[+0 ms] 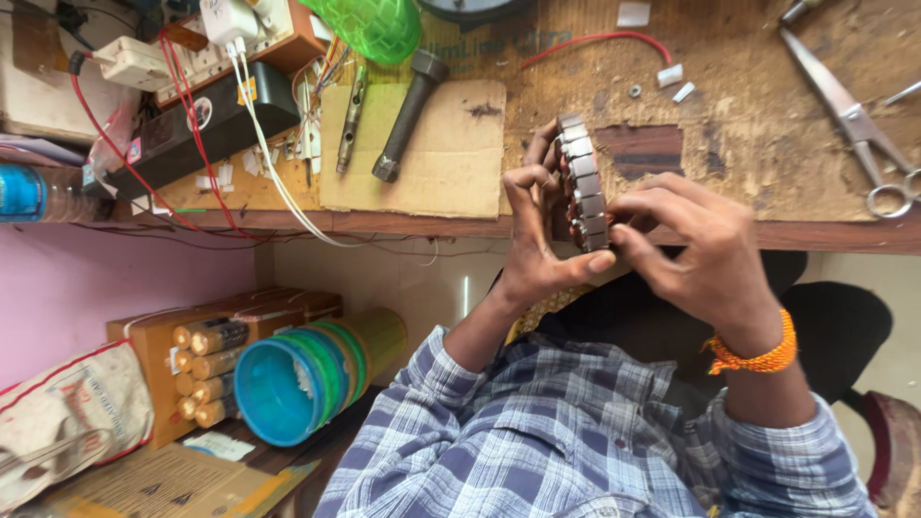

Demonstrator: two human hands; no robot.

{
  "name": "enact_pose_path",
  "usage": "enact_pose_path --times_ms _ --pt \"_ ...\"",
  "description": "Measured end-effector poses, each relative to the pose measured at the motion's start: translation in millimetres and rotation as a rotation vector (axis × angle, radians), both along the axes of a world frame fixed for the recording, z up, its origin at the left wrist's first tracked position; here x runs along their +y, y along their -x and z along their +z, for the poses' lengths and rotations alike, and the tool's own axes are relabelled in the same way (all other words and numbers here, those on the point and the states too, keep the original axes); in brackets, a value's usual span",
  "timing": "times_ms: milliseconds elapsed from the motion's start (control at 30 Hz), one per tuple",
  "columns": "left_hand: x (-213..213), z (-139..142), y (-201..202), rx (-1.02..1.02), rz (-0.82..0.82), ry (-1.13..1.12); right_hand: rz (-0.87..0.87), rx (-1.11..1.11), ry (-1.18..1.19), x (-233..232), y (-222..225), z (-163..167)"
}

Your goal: The person uses a screwdriver to pry and remove copper wire coils from a circular stator, then uses scissors to cut the wire. The removed coil is set aside on the workbench.

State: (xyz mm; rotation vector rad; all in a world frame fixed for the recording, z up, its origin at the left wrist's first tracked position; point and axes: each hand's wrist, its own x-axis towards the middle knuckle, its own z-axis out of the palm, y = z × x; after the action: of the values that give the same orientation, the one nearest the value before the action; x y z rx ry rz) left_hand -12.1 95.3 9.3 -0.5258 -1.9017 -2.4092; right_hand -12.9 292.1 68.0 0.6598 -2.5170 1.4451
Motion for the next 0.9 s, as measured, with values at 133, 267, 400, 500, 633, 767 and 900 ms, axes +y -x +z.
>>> enact_pose_path --times_ms 133,267,400,500,633,767,900 --pt "7.8 -2.5 -1.3 -0.001 0.055 -0.05 -0.026 -0.128 0.279 -15.5 -1.5 -17.5" --pt "11.8 -4.5 -1.9 -0.192 -0.059 -0.286 -0.096 -0.434 0.895 -41.0 -16.9 -43.7" --pt "17.2 -1.7 -0.7 -0.288 -0.133 -0.401 -0.131 -0.563 1.27 -48.7 -26.1 -53.2" --pt "21.1 0.6 3.1 -0.315 -0.198 -0.467 -0.151 -0.564 1.351 -46.8 -26.3 -48.1" --pt "13.0 -3.3 1.6 -0.371 -0.335 -0.462 -0.111 -0.554 1.194 -36.1 -27.4 -37.3" --pt "4.1 -8.9 1.3 -0.266 -0.357 -0.361 -0.046 -0.446 0.846 -19.6 -34.7 -29.0" --pt "7.0 -5.9 2.4 -0.181 -0.317 -0.301 -0.132 -0.36 0.684 -20.4 -43.8 -25.3"
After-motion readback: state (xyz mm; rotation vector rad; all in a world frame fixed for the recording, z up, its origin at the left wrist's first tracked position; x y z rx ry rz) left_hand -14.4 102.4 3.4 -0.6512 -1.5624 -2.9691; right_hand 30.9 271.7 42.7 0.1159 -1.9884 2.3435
